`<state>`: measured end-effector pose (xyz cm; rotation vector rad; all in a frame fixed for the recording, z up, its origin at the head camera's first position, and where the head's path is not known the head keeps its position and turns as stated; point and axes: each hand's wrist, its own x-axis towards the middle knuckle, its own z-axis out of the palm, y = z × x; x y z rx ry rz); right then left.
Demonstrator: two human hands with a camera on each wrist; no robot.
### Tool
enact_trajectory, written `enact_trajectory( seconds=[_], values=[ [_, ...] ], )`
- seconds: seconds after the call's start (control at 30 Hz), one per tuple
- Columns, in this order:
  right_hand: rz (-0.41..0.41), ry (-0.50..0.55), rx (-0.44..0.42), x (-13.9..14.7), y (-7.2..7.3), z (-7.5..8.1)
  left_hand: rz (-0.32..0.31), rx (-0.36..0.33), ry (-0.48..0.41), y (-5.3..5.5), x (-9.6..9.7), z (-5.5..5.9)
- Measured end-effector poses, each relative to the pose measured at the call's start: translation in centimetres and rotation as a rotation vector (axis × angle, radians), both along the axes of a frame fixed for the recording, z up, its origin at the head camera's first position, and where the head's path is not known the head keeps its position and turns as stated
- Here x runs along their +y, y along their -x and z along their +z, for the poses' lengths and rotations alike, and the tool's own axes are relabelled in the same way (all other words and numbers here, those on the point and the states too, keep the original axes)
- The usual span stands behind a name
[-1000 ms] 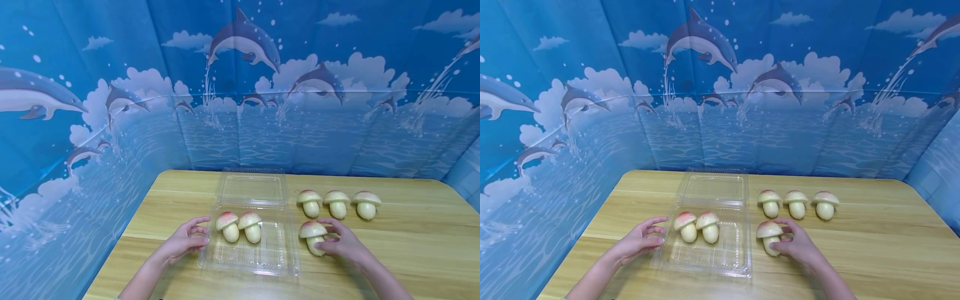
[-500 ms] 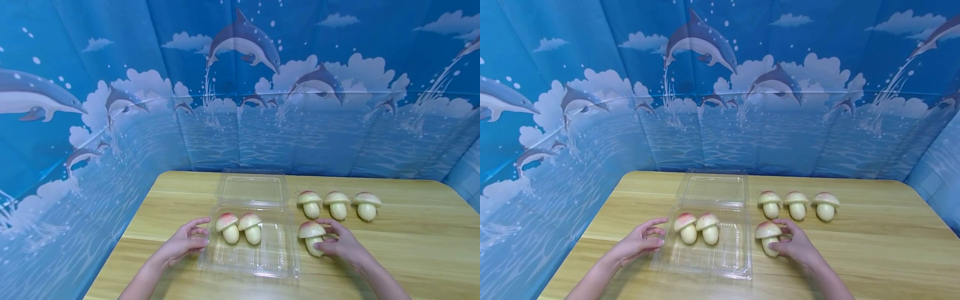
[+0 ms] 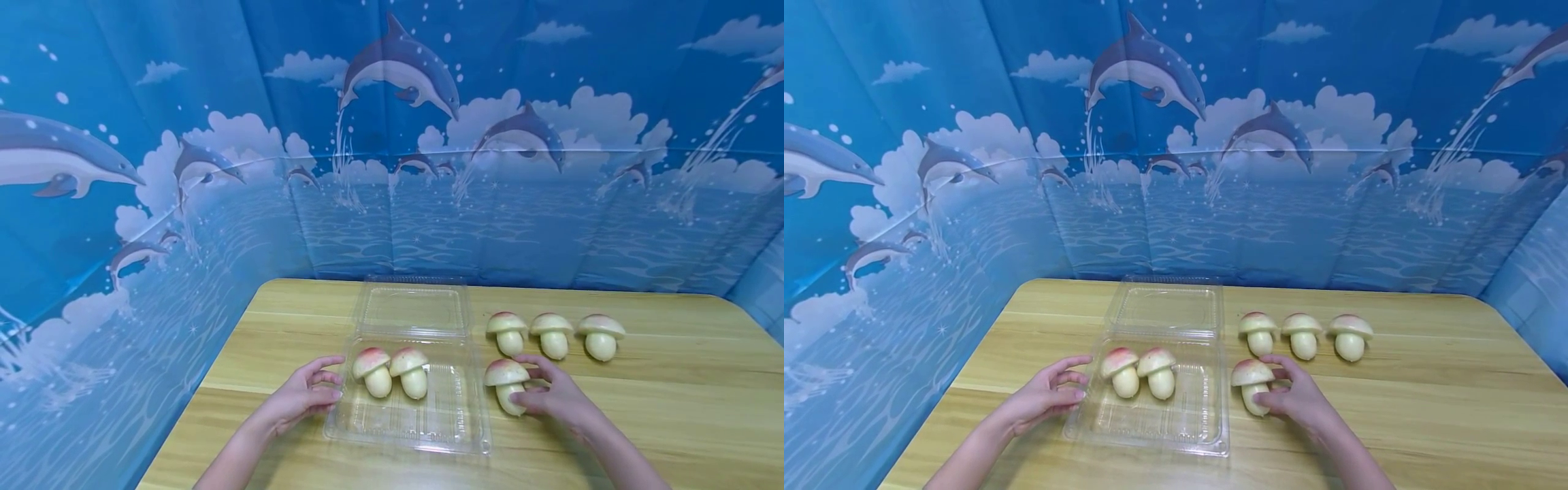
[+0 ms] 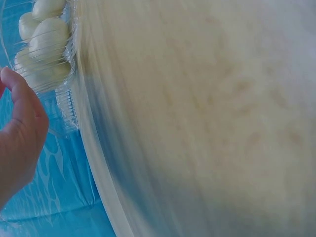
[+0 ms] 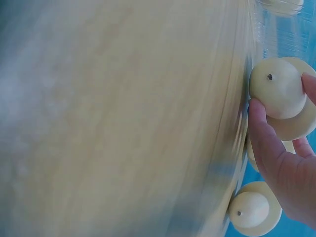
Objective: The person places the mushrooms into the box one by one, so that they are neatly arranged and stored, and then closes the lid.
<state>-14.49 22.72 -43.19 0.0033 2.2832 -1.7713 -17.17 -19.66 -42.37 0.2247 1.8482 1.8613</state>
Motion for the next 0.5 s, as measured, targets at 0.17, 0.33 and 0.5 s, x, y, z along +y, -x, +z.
enact_trajectory(
  seconds=[0.17, 0.33, 0.5],
  values=[
    [-0.005, 0.000, -0.007, -0.15, 0.13, 0.24, 0.001, 0.003, 0.005, 0.03, 0.03, -0.01],
    [-0.005, 0.007, -0.019, -0.18, 0.25, 0.51, -0.002, 0.002, 0.001, 0.03, 0.00, 0.00],
    [0.004, 0.023, -0.002, -0.14, 0.32, 0.83, -0.005, 0.002, -0.003, 0.07, -0.01, 0.02]
  ],
)
